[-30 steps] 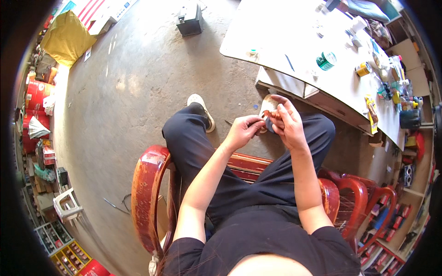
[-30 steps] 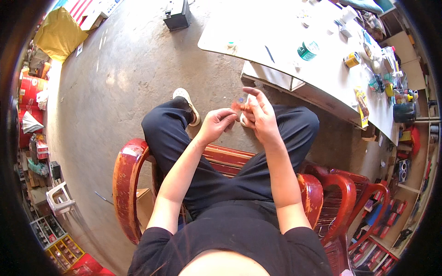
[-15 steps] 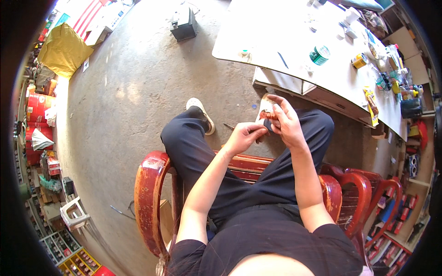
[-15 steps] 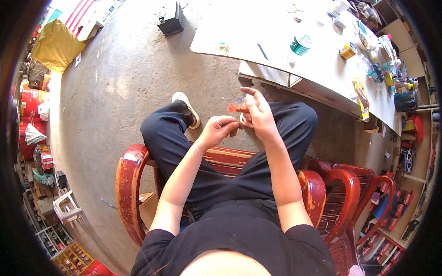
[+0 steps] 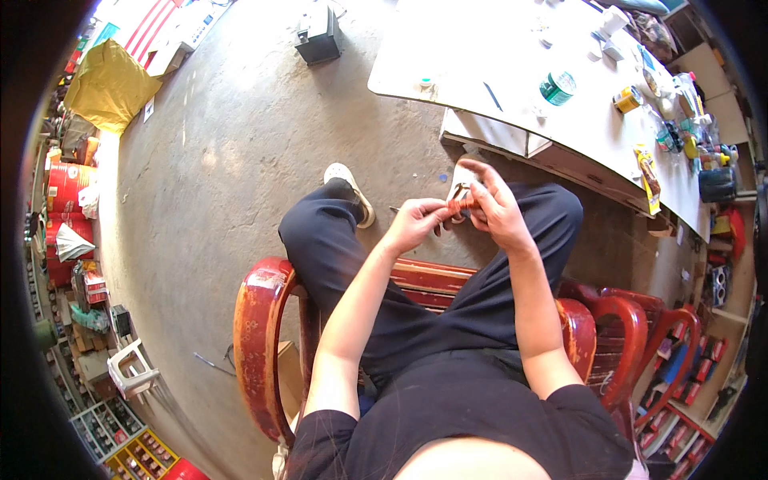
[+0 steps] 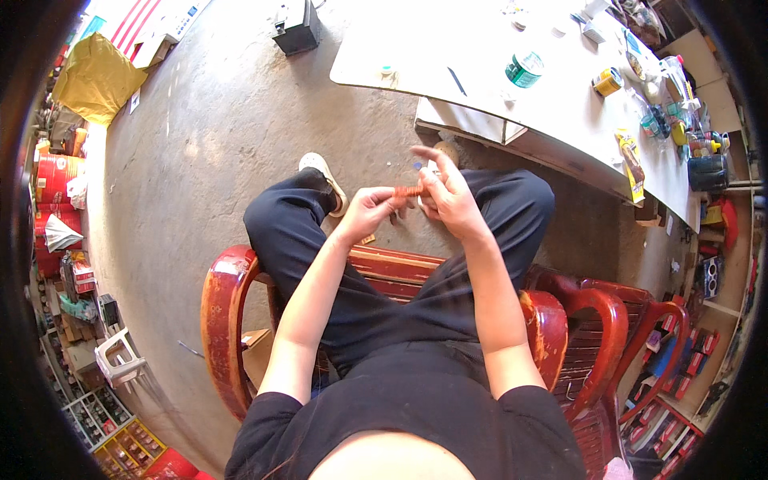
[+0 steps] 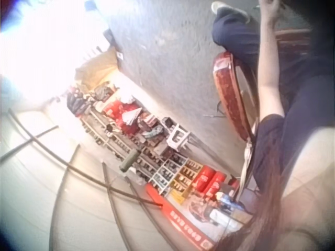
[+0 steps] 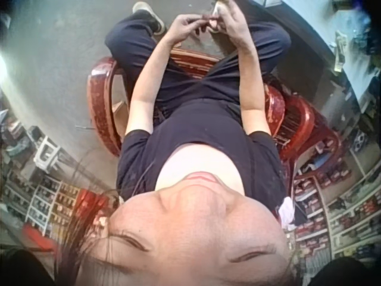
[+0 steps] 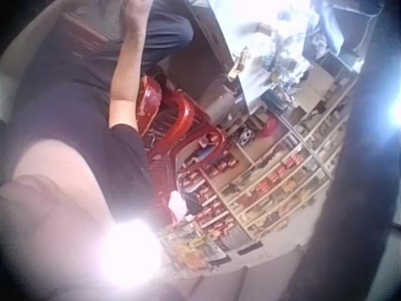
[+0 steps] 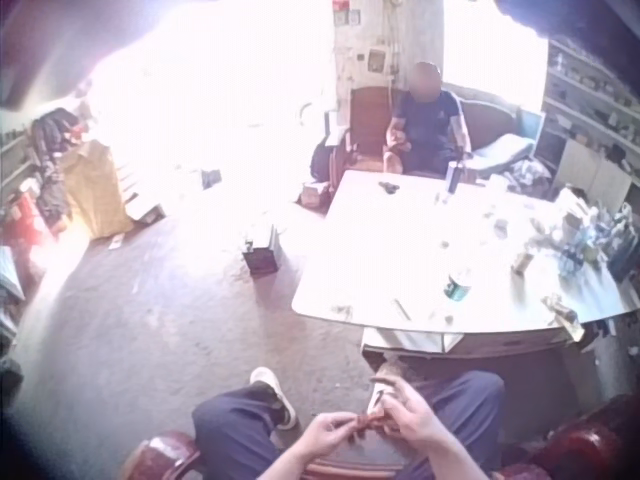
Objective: The person sits on a chair and assembles a small mechanical component by hand. They attach a reddish braided piece to a metal rod with a spring, then insert a small black ring into the assembly.
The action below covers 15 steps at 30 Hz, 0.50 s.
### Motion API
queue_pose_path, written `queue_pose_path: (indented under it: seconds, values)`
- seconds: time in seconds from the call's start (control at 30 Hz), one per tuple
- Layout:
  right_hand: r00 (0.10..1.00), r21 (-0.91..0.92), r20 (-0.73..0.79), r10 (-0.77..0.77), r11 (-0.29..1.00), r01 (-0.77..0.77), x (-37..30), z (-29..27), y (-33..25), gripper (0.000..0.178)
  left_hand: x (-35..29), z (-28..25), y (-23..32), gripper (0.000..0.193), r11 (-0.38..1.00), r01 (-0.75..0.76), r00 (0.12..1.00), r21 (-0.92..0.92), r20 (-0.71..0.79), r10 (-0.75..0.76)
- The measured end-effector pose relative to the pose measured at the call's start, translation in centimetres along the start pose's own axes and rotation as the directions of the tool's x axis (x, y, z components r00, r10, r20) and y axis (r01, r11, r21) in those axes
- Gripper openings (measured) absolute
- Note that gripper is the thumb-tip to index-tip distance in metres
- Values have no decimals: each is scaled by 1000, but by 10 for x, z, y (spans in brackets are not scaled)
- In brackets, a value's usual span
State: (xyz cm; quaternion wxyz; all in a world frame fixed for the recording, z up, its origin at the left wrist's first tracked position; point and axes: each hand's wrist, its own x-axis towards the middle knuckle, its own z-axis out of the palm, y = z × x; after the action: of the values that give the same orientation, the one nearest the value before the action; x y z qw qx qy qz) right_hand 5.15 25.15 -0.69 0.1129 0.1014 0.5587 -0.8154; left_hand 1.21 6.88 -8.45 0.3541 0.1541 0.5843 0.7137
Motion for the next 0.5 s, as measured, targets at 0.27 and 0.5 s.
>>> queue_pose_path:
  seconds: [0.27, 0.5]
  values:
    - [879, -928, -190, -437, 372, -15, 10, -10, 22, 37, 2, 0, 5, 16, 976, -79, 996, 204, -17, 84]
    - [996, -17, 87, -12, 1000, 13, -8, -1, -4, 39, 0, -14, -3, 15, 998, -2, 999, 60, -35, 4]
